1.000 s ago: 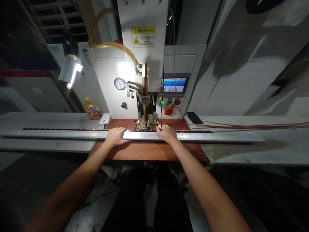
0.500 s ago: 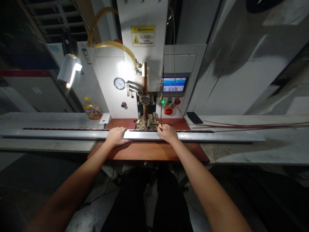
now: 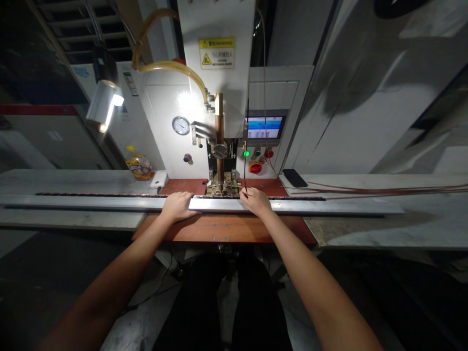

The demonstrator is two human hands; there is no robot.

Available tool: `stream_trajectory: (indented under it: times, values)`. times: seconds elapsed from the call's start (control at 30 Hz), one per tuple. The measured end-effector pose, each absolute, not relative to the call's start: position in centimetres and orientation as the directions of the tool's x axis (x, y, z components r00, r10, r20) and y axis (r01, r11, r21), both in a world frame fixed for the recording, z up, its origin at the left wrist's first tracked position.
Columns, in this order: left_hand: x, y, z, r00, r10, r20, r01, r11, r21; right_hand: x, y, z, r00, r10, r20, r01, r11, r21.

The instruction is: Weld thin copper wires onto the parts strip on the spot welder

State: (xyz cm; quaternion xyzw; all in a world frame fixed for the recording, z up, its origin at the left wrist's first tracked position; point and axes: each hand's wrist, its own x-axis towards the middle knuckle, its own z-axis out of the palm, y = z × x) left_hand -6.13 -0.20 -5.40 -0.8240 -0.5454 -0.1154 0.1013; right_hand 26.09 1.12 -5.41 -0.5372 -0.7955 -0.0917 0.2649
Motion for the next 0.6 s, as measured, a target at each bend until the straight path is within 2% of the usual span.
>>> stream_trajectory:
  times: [0.2, 0.6]
  values:
    - [-5.83, -0.25, -5.33, 0.390, 0.866, 0.313, 0.919, -0.387, -0.074, 26.38, 1.19, -5.59, -0.281, 0.801, 0.529, 0.908, 0.401, -0.125]
    - [-5.18, -0.36, -5.20, 0.381, 0.876, 0.297, 0.921, -0.388, -0.036, 27.10, 1.34, -5.86, -0.278, 0.798, 0.535, 0.900, 0.411, -0.145]
